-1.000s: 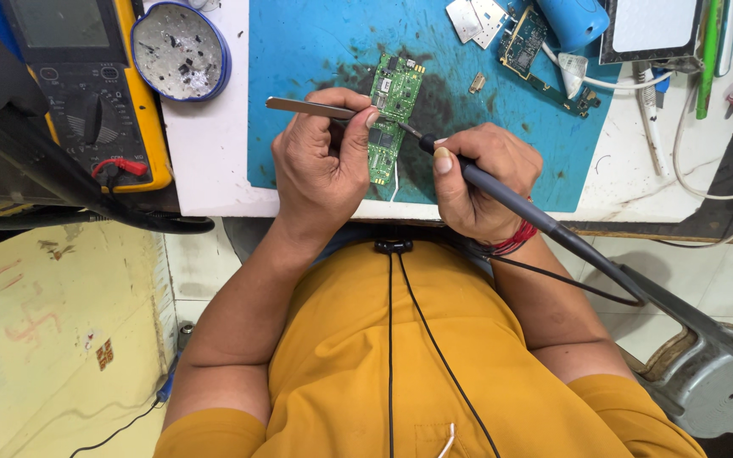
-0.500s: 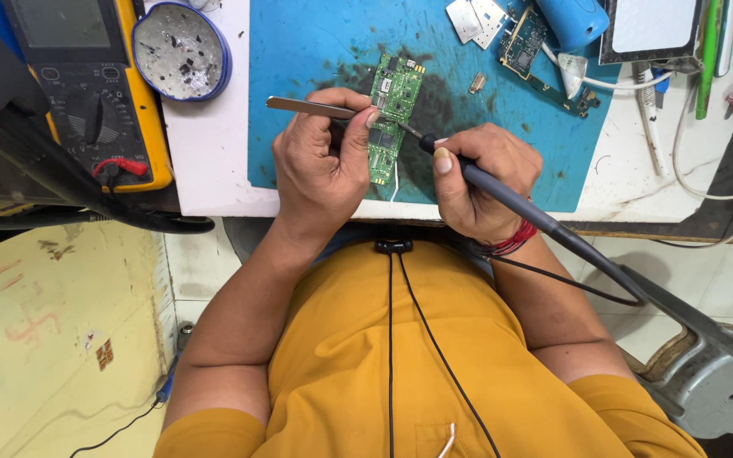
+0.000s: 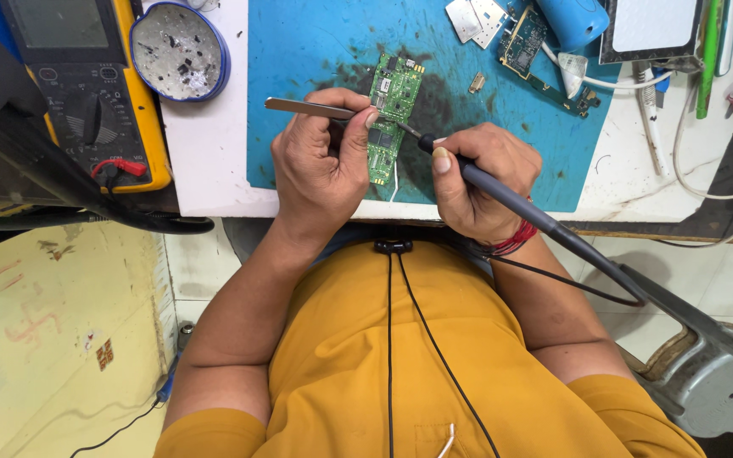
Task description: The person solders a green circuit board on a repair bench, holding the board steady with a flat metal tool in one hand while applying a soldering iron to the board's components with the other hand. They reposition the board several times to work on different areas, then set it down and pick up a hot air gun to heat the board.
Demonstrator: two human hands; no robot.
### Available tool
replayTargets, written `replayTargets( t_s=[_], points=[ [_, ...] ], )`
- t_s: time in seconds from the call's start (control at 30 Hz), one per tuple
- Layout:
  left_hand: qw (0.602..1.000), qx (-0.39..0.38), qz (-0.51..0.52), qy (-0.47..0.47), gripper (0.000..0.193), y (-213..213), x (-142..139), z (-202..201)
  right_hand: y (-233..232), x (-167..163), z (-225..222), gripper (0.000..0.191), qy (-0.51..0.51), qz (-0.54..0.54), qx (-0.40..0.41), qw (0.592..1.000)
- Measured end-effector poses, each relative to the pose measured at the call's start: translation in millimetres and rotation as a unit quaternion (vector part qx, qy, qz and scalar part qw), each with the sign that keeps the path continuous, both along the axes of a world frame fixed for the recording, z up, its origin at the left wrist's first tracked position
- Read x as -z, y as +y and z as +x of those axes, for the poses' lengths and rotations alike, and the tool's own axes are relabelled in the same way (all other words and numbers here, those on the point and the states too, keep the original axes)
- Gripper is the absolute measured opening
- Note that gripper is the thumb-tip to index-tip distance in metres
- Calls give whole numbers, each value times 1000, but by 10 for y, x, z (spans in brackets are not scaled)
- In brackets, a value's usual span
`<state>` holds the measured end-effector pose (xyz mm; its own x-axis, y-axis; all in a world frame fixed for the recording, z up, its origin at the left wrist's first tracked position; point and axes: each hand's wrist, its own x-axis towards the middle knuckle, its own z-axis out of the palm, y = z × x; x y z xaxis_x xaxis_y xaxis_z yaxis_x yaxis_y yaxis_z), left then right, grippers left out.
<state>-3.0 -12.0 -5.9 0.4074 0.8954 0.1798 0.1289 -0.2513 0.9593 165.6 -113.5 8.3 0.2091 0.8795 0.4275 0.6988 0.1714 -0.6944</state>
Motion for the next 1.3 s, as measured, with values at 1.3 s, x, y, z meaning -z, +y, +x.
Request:
replayTargets(
  t_s=[1.3],
  points=[
    [1000,-3,7,-8,8,-8,19,-9,8,-3,-5,7,2,-4,6,1000]
  ],
)
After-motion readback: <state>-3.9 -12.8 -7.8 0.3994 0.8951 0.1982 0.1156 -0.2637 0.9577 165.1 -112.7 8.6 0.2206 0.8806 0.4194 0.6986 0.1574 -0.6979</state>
